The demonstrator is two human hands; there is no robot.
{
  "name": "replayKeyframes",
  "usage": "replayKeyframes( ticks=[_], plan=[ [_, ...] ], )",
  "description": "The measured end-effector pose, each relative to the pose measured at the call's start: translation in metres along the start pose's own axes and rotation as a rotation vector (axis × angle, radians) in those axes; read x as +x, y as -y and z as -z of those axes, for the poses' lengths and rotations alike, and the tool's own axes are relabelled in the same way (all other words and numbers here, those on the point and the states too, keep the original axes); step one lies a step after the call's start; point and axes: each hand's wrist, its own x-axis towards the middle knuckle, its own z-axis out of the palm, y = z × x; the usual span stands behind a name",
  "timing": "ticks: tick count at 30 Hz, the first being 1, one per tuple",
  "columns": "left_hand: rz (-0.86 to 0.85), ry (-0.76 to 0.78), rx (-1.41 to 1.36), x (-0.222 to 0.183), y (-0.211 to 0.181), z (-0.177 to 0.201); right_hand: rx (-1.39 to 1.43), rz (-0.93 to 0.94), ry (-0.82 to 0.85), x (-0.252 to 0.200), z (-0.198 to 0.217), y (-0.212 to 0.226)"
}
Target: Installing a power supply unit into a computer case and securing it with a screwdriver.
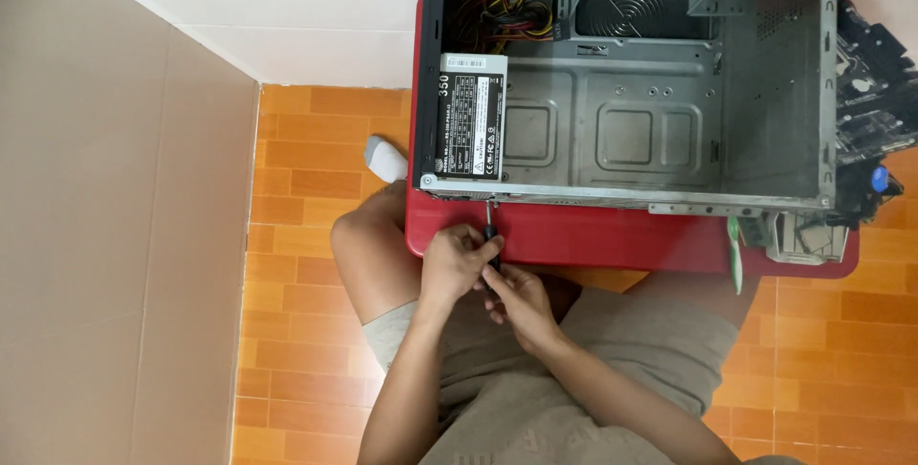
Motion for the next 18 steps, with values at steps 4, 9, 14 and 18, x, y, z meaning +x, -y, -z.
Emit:
replayKeyframes(
  ticks=[4, 9, 14, 18],
  plan=[
    [-0.020, -0.062, 0.164, 0.003, -0.002, 0.001, -0.022, 0.031, -0.033, 0.010, 0.006, -0.016],
    [-0.007, 0.173, -0.034, -0.003, -0.001, 0.016, 0.324, -0.084, 0.212, 0.003, 0.001, -0.010],
    [-0.043, 0.136, -0.242, 0.018, 0.030, -0.003, 0.437, -0.158, 0.286, 0.012, 0.007, -0.020],
    [-0.068, 0.051, -0.088, 0.011, 0.022, 0.005, 0.294, -0.188, 0.333, 0.011, 0.007, -0.016]
  ],
)
